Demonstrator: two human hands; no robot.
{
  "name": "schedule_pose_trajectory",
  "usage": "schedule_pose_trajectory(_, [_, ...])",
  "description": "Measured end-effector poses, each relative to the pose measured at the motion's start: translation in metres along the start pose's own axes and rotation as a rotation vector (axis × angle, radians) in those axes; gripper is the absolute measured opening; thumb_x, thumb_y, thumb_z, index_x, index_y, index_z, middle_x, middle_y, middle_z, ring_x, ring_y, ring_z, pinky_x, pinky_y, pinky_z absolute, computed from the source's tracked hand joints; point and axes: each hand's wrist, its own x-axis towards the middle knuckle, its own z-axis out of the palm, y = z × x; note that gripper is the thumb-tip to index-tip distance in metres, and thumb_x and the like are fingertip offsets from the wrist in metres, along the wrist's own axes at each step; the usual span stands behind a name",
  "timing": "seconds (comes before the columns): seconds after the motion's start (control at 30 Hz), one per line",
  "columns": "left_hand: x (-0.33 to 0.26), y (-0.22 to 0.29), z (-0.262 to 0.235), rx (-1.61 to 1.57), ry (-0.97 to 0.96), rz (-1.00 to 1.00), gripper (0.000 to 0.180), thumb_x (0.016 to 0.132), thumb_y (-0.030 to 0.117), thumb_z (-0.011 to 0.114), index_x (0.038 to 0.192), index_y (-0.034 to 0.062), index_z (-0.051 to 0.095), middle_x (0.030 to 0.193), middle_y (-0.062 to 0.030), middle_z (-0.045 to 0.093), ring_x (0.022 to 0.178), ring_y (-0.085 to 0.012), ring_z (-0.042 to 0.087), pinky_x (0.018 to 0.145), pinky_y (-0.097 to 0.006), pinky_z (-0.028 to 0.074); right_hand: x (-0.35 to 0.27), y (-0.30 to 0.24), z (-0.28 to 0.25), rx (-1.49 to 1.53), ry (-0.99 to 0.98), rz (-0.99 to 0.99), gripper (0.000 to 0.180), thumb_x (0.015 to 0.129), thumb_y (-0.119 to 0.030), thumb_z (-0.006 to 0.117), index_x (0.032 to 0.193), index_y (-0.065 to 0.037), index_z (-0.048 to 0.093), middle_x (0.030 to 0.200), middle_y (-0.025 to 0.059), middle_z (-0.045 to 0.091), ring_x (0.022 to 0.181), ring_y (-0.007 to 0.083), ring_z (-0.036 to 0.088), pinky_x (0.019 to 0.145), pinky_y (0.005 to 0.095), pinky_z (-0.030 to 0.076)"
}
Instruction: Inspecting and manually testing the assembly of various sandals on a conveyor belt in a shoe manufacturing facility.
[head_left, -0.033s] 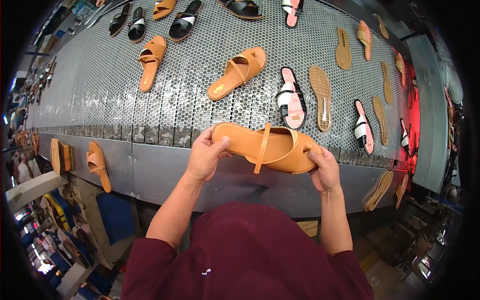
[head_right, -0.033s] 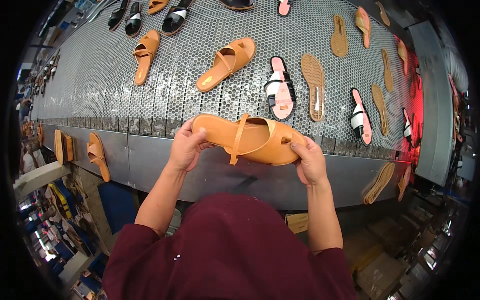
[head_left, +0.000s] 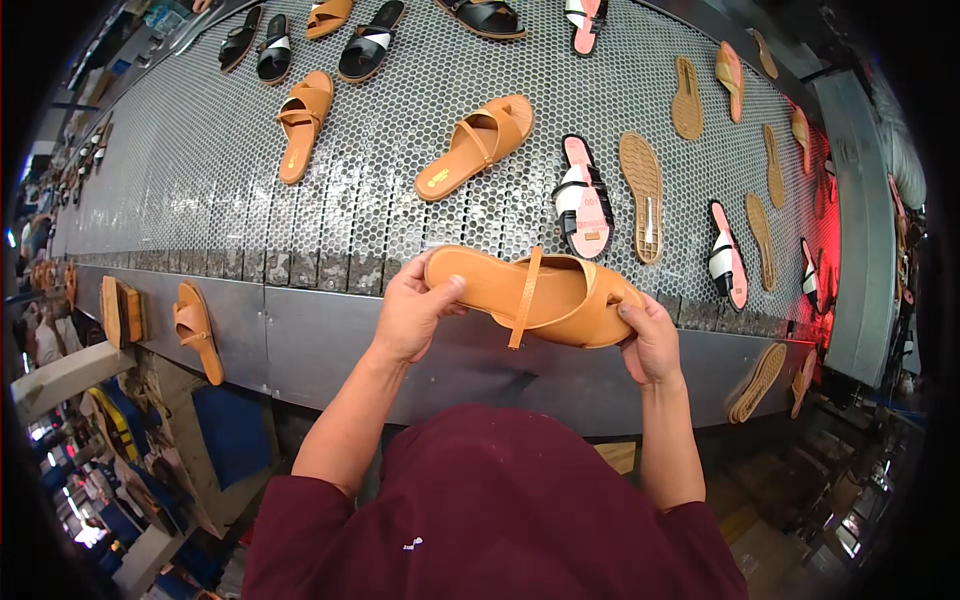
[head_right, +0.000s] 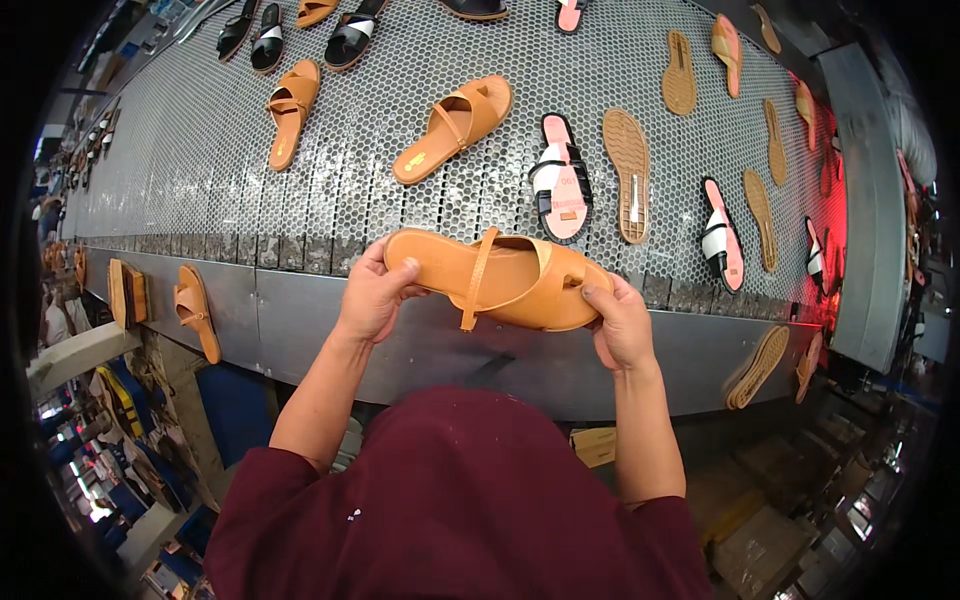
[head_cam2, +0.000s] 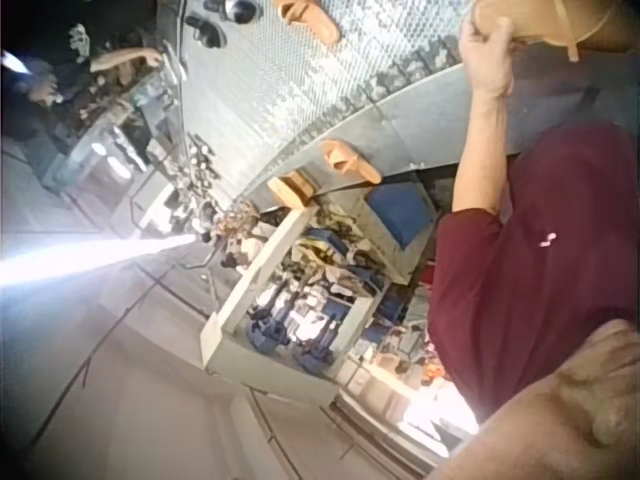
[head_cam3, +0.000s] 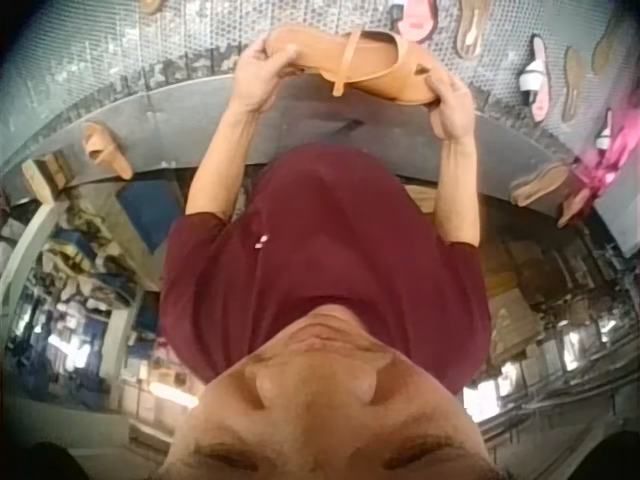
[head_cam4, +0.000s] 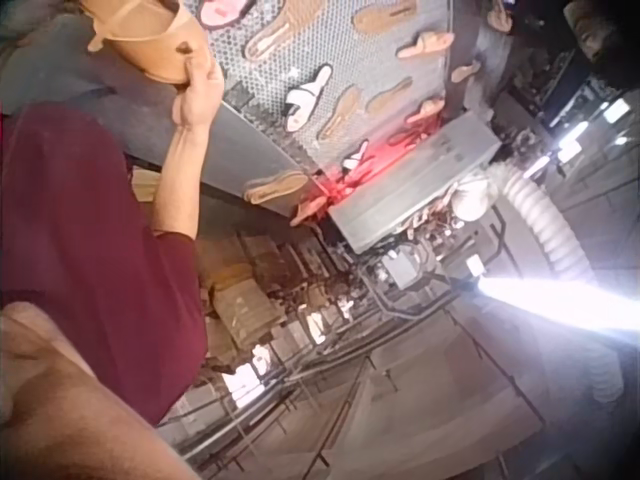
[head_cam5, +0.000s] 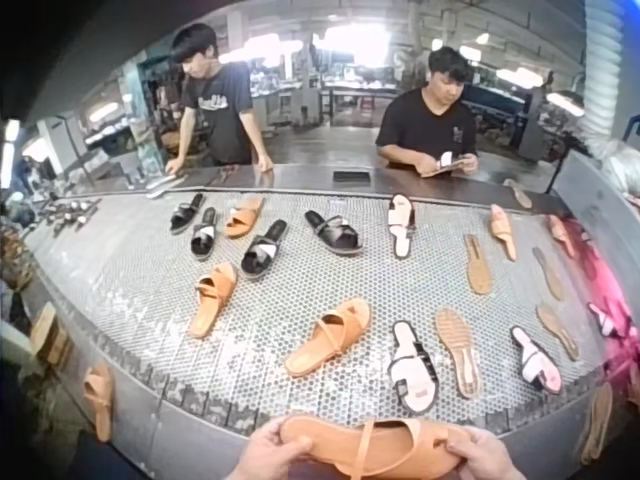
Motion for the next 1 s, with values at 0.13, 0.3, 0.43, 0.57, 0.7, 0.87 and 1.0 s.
schedule_pose_trajectory(0.13, [0.002,0.002,0.002,0.176,0.117,-0.033,0.028,0.094,0.01,0.063,0.119,0.0,0.058,0.104,-0.0082,0.069,0.084,-0.0138,0.068,0.069,-0.028,0.057,0.003,-0.002,0.005,-0.026,0.009,-0.018,0.032,0.096,-0.004,0.056,0.126,0.007,0.054,0.117,0.014,0.066,0.103,0.0192,0.066,0.092,0.0329,0.053])
schedule_pose_trajectory(0.3, [0.001,-0.009,-0.019,0.179,-0.013,-0.181,0.027,0.093,0.012,0.065,0.115,-0.0024,0.061,0.1,-0.0076,0.068,0.083,-0.0139,0.066,0.067,-0.028,0.056,0.016,-0.002,0.009,-0.101,0.014,-0.046,0.037,0.095,-0.003,0.052,0.13,0.008,0.052,0.121,0.0138,0.065,0.109,0.021,0.064,0.099,0.0329,0.049])
schedule_pose_trajectory(0.43, [-0.015,-0.023,-0.041,0.057,-0.073,-0.312,0.031,0.093,0.014,0.064,0.12,-0.0012,0.058,0.107,-0.0096,0.067,0.087,-0.0156,0.066,0.072,-0.031,0.056,0.037,-0.004,0.022,-0.2,-0.014,-0.026,0.033,0.096,-0.006,0.054,0.127,0.004,0.055,0.114,0.0122,0.067,0.101,0.0192,0.067,0.088,0.0329,0.054])
schedule_pose_trajectory(0.57, [-0.023,-0.039,-0.071,-0.2,-0.029,-0.276,0.035,0.095,0.014,0.061,0.126,-0.0006,0.054,0.114,-0.0113,0.065,0.096,-0.0183,0.066,0.076,-0.032,0.056,0.049,0.003,0.035,-0.193,-0.005,0.011,0.026,0.097,-0.012,0.058,0.12,0.001,0.057,0.104,0.0111,0.069,0.087,0.016,0.067,0.075,0.0318,0.057])
schedule_pose_trajectory(0.7, [-0.005,-0.021,-0.093,-0.371,0.025,-0.16,0.034,0.097,0.014,0.057,0.129,0.0023,0.052,0.115,-0.011,0.065,0.097,-0.0191,0.066,0.075,-0.031,0.057,0.047,0.027,0.043,-0.283,-0.022,0.082,0.026,0.097,-0.015,0.061,0.118,0.001,0.058,0.1,0.0125,0.069,0.082,0.0163,0.066,0.072,0.0299,0.056])
schedule_pose_trajectory(0.87, [0.07,0.024,-0.092,-0.321,0.132,-0.036,0.035,0.097,0.015,0.055,0.13,0.0062,0.05,0.119,-0.0091,0.061,0.102,-0.0184,0.06,0.081,-0.034,0.052,0.03,0.057,0.041,-0.358,0.036,0.164,0.026,0.097,-0.014,0.062,0.116,0.003,0.058,0.099,0.0135,0.069,0.082,0.0172,0.066,0.073,0.0295,0.055])
schedule_pose_trajectory(1.0, [0.171,0.054,-0.101,-0.299,0.08,0.096,0.031,0.099,0.013,0.052,0.129,0.005,0.049,0.12,-0.0105,0.059,0.102,-0.019,0.059,0.082,-0.035,0.051,0.02,0.078,0.039,-0.326,0.094,0.208,0.023,0.096,-0.013,0.062,0.114,0.003,0.059,0.097,0.0133,0.069,0.082,0.0175,0.067,0.071,0.0291,0.055])
